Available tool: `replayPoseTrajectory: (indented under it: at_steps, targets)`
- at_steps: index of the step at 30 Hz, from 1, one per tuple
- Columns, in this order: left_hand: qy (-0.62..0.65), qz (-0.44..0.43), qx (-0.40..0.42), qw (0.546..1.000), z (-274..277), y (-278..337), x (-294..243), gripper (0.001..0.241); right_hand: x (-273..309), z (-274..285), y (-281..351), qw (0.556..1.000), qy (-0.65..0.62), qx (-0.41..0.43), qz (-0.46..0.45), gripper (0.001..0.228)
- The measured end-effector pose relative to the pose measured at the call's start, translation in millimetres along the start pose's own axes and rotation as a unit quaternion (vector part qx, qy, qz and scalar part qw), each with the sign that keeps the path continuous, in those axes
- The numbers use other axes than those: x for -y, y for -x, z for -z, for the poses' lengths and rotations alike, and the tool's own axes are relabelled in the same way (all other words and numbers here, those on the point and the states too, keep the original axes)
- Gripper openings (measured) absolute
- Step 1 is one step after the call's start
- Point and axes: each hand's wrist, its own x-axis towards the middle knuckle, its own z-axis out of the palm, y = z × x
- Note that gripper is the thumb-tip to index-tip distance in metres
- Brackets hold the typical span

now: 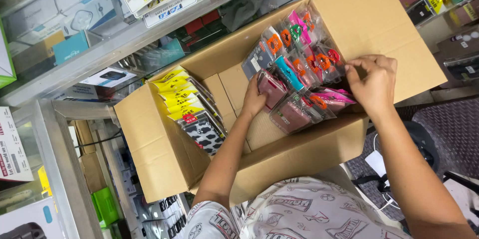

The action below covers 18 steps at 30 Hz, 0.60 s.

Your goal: The person repeatedly picks up packaged phone cases from a cardboard box, turns them over, and places them back into the box. The person handles multiple cases of different colors and designs, including pink, purple, and black, and arranges them within the box.

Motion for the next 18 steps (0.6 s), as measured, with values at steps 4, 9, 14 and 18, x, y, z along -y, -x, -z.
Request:
replayPoseTrajectory:
  at_steps: [4, 9, 14, 18]
  targets:
    - [-0.046, 0.044, 0.035, 0.997, 4.1, 11.1, -22.2, 0.094, -0.5, -6.4, -8.1, 1.000, 0.027, 0.006, -0.001, 0.008]
    - [-0.074, -0.006, 0.074, 0.994, 15.7, 23.6, -51.2, 0.105, -1.8, -13.3, -6.5, 0.998, 0.053, 0.015, 0.007, 0.009]
    - [0.023, 0.175, 0.093, 0.980, 38.3, 37.7, -120.7, 0.105, -7.4, -12.7, -10.1, 0.999, -0.032, 0.007, -0.009, 0.007]
    - [-0.050, -0.014, 0.029, 0.998, 13.0, 46.4, -45.8, 0.097, 7.6, 13.2, -21.0, 0.999, -0.036, -0.020, 0.008, 0.004]
